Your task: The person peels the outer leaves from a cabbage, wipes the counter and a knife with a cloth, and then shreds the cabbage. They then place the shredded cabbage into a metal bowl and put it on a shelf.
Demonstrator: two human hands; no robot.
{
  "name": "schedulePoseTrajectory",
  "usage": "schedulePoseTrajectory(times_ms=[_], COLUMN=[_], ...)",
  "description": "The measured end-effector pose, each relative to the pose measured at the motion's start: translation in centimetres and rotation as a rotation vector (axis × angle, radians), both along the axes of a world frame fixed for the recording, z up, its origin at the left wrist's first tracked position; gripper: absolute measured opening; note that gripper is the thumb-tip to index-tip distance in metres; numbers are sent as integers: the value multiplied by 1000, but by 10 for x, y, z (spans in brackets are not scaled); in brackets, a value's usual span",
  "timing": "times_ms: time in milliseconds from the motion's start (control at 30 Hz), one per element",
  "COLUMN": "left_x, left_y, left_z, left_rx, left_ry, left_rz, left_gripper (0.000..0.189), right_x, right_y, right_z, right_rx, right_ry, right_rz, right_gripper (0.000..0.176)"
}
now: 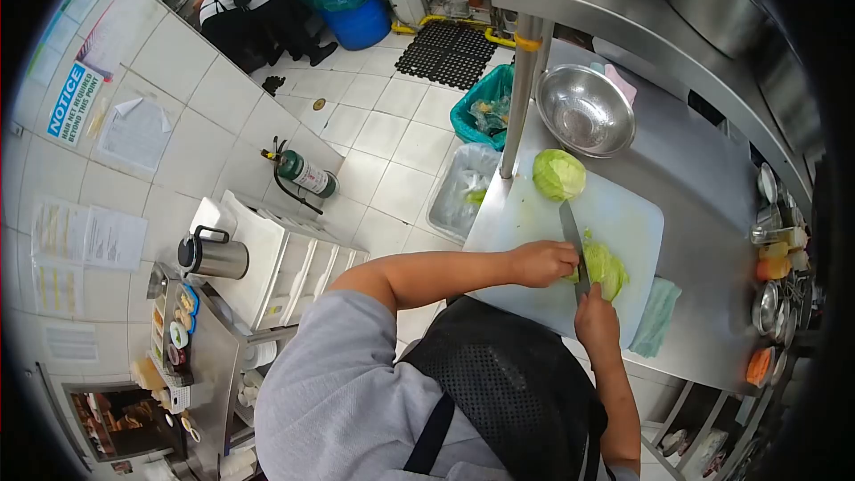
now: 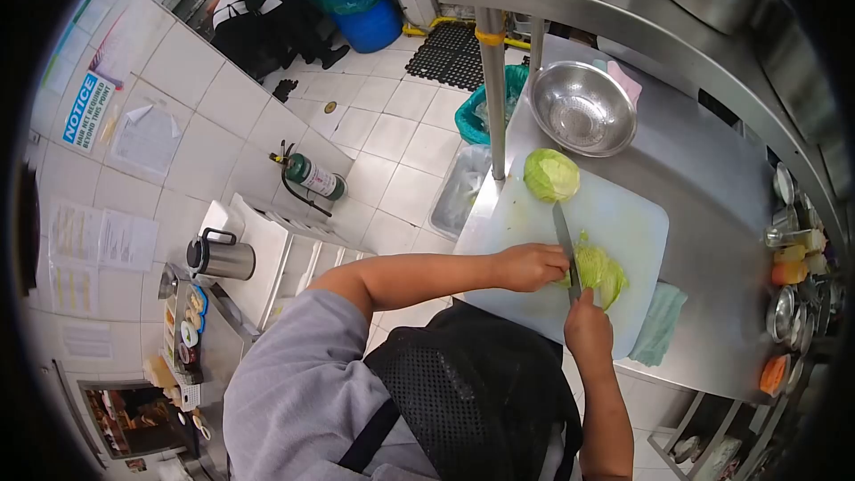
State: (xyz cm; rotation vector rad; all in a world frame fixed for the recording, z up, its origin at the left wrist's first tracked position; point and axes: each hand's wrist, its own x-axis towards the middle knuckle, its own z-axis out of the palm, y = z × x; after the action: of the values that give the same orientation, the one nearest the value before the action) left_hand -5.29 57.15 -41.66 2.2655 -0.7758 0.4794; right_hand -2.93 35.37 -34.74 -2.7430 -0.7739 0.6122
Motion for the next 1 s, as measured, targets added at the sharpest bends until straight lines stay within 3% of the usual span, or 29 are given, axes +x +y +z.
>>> schedulePoseTrajectory(times_ms=[167,200,367,567,800,1000], left_x=[6,6,5,5,5,5], left_y=[6,3,7,7,7,8], left_z=[-16,-28,15,20,19,15], left_rx=[41,-39,53,5,-3,-28], left_ry=[-34,64,33,58,29,67], left_rz=[-24,9,-34,-15,-14,-17], left_gripper=[8,11,10,6,6,12], right_x=[4,2,-12,-24,-24,-6], right_y=[-8,-11,-28,-39,-34,-10], right_z=[-17,-12,37,69,59,-8], right_rx=[31,72,30,1,-5,24], right_ry=[-39,-38,-56,-30,-31,-86], right_rz=[35,58,38,55,83,56], right_gripper=[23,25,18,17,16,17])
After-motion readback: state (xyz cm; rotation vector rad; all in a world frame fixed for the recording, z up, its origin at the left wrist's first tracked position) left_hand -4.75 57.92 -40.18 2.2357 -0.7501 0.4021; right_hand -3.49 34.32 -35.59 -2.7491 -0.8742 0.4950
